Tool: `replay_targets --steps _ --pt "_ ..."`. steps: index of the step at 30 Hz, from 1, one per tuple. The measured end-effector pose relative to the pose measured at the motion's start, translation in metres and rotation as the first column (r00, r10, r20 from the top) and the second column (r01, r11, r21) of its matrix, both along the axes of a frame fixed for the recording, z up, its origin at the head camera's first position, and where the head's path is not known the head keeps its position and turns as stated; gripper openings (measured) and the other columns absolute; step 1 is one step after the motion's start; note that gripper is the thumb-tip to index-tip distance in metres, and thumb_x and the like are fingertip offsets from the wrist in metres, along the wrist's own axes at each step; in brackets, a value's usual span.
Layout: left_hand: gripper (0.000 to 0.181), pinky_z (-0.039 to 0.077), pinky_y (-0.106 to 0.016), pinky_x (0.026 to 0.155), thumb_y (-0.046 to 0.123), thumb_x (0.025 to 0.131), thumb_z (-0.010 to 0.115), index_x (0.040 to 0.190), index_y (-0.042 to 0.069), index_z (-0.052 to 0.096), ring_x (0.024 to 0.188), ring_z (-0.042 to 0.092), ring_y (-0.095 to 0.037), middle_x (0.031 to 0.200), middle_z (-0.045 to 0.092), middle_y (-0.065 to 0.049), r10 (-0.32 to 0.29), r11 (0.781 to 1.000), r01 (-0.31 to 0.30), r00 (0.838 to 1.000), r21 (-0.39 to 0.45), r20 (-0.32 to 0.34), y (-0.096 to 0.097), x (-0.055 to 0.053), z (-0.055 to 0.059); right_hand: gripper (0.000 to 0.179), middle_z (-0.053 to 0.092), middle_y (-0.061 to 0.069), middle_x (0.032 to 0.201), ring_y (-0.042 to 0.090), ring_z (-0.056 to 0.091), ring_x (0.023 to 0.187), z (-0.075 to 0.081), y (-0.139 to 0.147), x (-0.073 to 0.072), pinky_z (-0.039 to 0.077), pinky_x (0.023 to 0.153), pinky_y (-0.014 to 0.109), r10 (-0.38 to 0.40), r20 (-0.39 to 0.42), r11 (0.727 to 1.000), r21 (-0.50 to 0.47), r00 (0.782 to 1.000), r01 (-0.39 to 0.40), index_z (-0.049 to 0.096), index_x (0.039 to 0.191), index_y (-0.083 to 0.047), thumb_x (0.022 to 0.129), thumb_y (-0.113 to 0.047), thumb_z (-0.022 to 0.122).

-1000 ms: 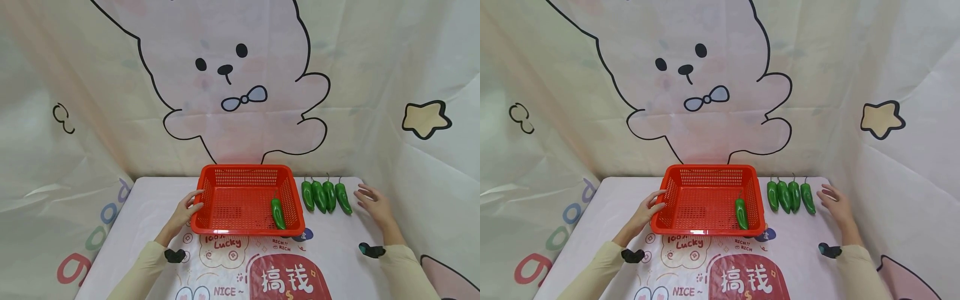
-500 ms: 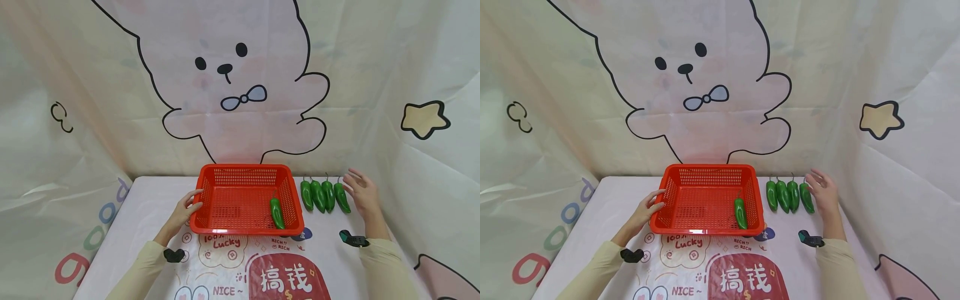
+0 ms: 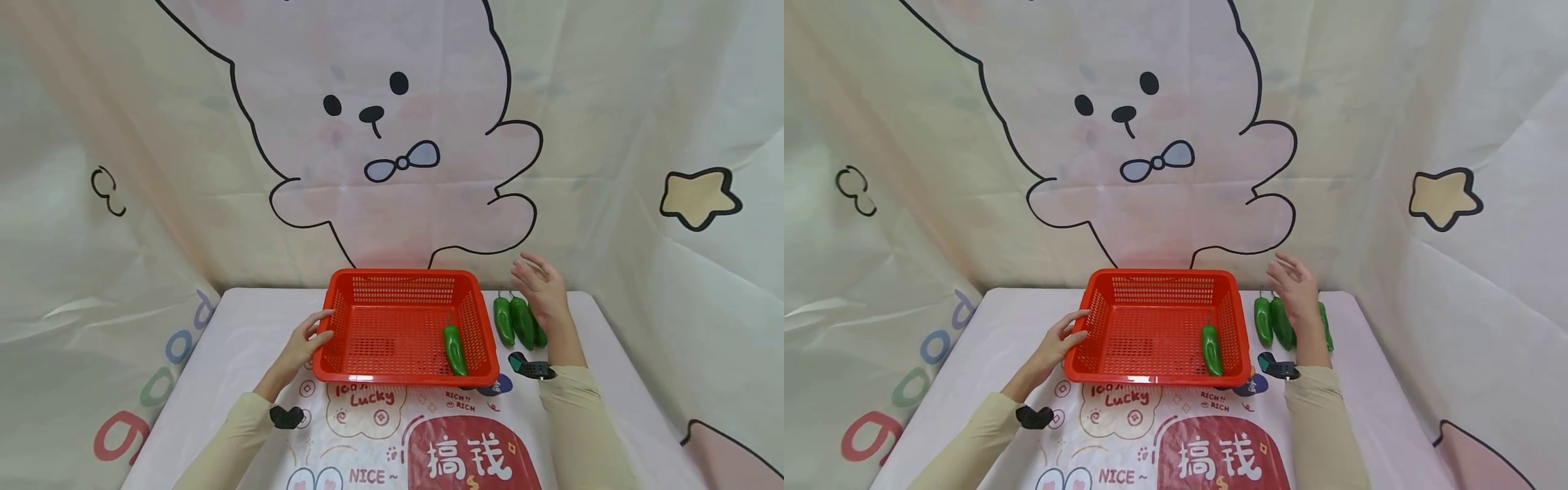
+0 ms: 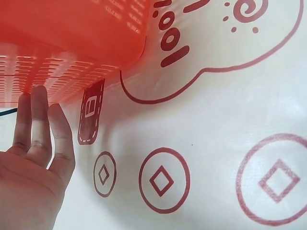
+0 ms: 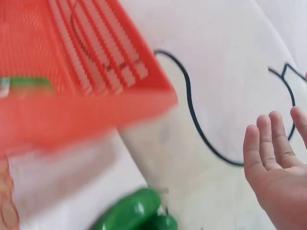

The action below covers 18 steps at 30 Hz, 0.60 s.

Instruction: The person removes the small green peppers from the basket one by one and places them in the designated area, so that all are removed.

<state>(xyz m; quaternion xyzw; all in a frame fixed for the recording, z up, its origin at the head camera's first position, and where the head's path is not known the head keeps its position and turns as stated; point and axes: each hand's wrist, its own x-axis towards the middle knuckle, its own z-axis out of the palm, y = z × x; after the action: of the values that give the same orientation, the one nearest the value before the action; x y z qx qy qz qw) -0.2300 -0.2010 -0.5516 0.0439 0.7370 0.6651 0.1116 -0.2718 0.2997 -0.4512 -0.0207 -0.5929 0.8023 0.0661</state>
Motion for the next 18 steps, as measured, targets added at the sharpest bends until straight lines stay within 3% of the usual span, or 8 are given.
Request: replay_targets --steps 6,11,18 --pt "0.053 0.060 -0.046 0.077 0.014 0.103 0.063 0.152 0.019 0.045 0.113 0.059 -0.046 0.143 0.045 -0.028 0.009 1.000 -0.009 1.000 -0.012 -0.003 0.002 0.000 0.000 0.038 0.062 0.008 0.124 0.018 0.064 0.109 0.011 -0.035 -0.010 0.051 0.099 0.035 0.034 -0.011 0.998 -0.046 0.999 -0.035 0.056 0.136 -0.007 0.100 -0.012 0.066" --pt "0.053 0.060 -0.046 0.077 0.015 0.102 0.064 0.152 0.020 0.045 0.111 0.061 -0.042 0.142 0.046 -0.026 0.019 1.000 -0.019 1.000 -0.012 -0.009 0.002 0.000 0.000 0.036 0.060 0.009 0.121 0.020 0.065 0.108 0.017 -0.059 -0.018 0.044 0.107 0.043 0.054 -0.028 0.997 -0.056 0.998 -0.056 0.058 0.134 -0.008 0.100 -0.015 0.067" --pt "0.051 0.060 -0.048 0.074 0.011 0.103 0.062 0.151 0.019 0.046 0.107 0.063 -0.048 0.138 0.047 -0.029 0.009 1.000 -0.009 1.000 0.017 -0.004 0.002 0.000 0.000 0.043 0.059 0.014 0.129 0.022 0.063 0.113 0.015 -0.087 -0.023 0.045 0.106 0.041 0.092 -0.023 0.994 -0.049 0.996 -0.093 0.052 0.141 -0.001 0.101 -0.013 0.065"
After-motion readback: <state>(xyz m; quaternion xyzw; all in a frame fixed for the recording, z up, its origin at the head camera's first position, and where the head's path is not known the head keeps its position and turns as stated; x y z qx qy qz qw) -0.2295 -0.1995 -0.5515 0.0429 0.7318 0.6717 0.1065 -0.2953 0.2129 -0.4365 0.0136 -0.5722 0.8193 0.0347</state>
